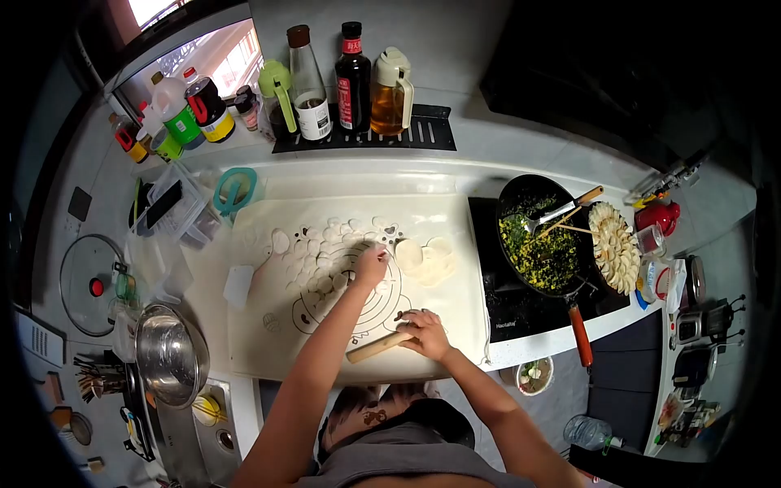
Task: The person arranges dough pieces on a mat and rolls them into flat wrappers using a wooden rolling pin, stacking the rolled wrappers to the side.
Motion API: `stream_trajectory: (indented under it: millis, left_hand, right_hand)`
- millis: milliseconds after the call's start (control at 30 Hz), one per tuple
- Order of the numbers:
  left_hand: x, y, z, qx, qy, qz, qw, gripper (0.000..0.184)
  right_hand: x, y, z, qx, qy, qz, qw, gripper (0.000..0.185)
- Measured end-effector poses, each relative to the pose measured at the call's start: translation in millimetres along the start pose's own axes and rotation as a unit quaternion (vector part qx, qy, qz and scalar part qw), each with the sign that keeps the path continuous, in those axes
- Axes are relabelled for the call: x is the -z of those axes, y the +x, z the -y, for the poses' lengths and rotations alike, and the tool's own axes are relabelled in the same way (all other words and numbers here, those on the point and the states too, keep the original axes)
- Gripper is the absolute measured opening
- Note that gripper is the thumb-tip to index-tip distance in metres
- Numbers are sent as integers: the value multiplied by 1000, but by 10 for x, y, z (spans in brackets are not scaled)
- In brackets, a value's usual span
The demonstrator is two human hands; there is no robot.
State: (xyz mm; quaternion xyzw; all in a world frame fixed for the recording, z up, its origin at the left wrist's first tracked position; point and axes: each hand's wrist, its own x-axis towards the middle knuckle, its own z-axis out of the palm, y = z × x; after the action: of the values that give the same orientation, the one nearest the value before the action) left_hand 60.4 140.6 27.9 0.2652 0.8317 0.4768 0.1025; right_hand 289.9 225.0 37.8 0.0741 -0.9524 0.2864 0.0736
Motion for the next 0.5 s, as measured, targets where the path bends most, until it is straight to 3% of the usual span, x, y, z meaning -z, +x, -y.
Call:
stream_trajectory:
  millis: [67, 167, 200, 333, 500]
  left_hand:
    - [59, -14, 152, 46, 68, -3, 997, 20]
    - [64, -237, 381, 86, 129, 81, 984, 16]
    - [52, -360, 385, 102, 94, 94, 986, 15]
    - [-41, -603, 361, 1, 105, 53, 993, 15]
    - [-39, -819, 325, 12, 74, 193, 978, 11]
  right_hand:
    - [-51, -22, -21, -9, 0, -8, 1000, 35]
    - [-35, 4, -21, -14, 12, -7, 1000, 34]
    - [-19, 18, -17, -12, 17, -8, 1000, 34]
    - [-10, 57, -18, -7, 31, -16, 999, 34]
    - [50, -41, 5, -3, 23, 11, 1000, 36]
